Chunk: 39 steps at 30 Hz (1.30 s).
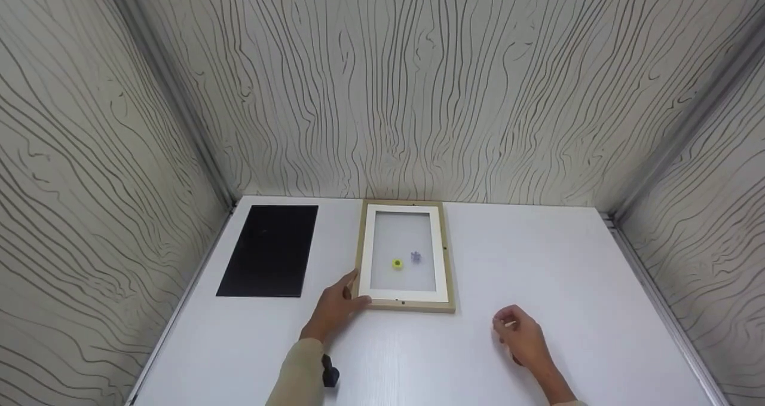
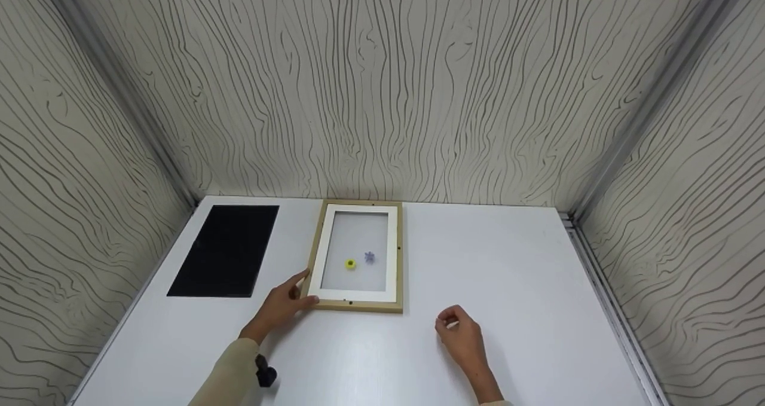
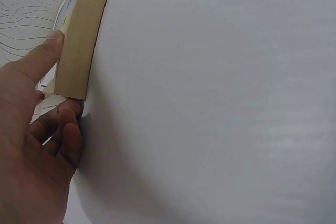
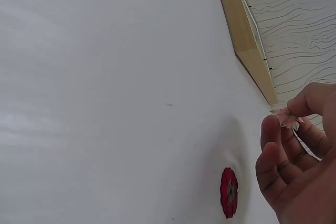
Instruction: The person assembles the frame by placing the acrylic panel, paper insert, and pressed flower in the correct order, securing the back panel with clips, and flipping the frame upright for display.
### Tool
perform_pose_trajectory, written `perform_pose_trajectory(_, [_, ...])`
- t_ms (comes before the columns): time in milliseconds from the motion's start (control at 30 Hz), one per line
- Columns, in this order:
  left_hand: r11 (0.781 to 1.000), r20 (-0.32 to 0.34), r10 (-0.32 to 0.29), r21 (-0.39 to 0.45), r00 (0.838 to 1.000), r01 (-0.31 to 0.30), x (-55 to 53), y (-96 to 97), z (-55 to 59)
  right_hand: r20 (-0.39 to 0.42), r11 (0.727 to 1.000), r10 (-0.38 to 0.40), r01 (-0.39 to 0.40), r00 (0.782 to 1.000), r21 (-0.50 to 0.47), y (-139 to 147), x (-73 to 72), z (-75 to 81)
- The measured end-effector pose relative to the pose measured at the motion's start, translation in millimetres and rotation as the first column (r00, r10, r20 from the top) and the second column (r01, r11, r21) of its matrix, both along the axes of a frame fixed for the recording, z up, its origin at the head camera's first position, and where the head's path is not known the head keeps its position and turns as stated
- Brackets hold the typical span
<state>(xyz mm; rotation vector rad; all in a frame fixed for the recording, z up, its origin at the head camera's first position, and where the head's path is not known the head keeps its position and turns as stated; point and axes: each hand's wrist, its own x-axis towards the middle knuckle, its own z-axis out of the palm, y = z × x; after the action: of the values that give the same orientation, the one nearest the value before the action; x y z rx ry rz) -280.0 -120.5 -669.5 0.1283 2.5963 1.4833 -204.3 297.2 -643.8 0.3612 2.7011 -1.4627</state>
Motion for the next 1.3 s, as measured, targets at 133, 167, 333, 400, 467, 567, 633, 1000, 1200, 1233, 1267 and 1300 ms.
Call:
perform_pose_trajectory(133, [1.000,-0.002,0.006,-0.014,1.000,-0.006,-0.5,0.0,-1.2,0.010,0.998,-0.006,0.007,1.000,-0.063,-4,-3.4,1.4])
perform_pose_trajectory(167, [1.000,0.000,0.008,-0.017,1.000,-0.008,-0.6,0.0,-1.3,0.015,0.997,-0.006,0.008,1.000,-0.080,-5,-4.3,1.8])
perform_pose_trajectory(333, [1.000,0.000,0.015,-0.015,1.000,-0.015,-0.6,-0.3,-2.5,0.004,0.988,0.004,-0.003,1.000,-0.153,-8,-7.0,5.9])
perform_pose_trajectory(400, [1.000,-0.004,0.014,-0.008,1.000,-0.014,-0.4,-0.4,-2.4,-0.004,0.984,0.007,-0.008,1.000,-0.180,-9,-8.4,7.8])
perform_pose_trajectory(467, [1.000,0.004,0.017,-0.014,1.000,-0.017,-0.3,-0.3,-2.5,-0.014,0.979,0.010,-0.012,1.000,-0.204,-10,-10.0,9.8])
perform_pose_trajectory(567, [1.000,0.003,0.014,-0.021,1.000,-0.014,-0.6,-0.4,-3.1,-0.038,0.969,0.022,-0.030,0.999,-0.244,-11,-12.8,12.7])
perform_pose_trajectory(633, [1.000,0.007,0.011,-0.029,1.000,-0.011,-0.9,-0.4,-3.3,-0.048,0.962,0.024,-0.036,0.999,-0.271,-12,-15.1,14.7])
perform_pose_trajectory(1000, [1.000,0.013,0.011,-0.022,1.000,-0.011,-2.7,-0.7,-1.1,-0.080,0.944,0.040,-0.064,0.996,-0.324,-20,-26.9,22.3])
perform_pose_trajectory(1200, [0.999,0.008,0.014,-0.035,1.000,-0.014,-2.1,-0.4,-1.9,-0.105,0.988,0.069,-0.082,0.992,-0.133,-29,-26.1,17.7])
perform_pose_trajectory(1233, [0.999,0.011,0.016,-0.038,1.000,-0.015,-2.1,-0.4,-2.1,-0.107,0.993,0.078,-0.087,0.991,-0.085,-31,-25.1,16.2])
perform_pose_trajectory(1267, [0.999,0.014,0.017,-0.041,1.000,-0.017,-2.0,-0.4,-2.3,-0.107,0.995,0.088,-0.093,0.990,-0.042,-34,-24.2,14.2])
perform_pose_trajectory(1300, [0.999,0.016,0.018,-0.043,1.000,-0.017,-1.8,-0.3,-2.3,-0.109,0.995,0.103,-0.103,0.989,0.001,-36,-23.0,12.3])
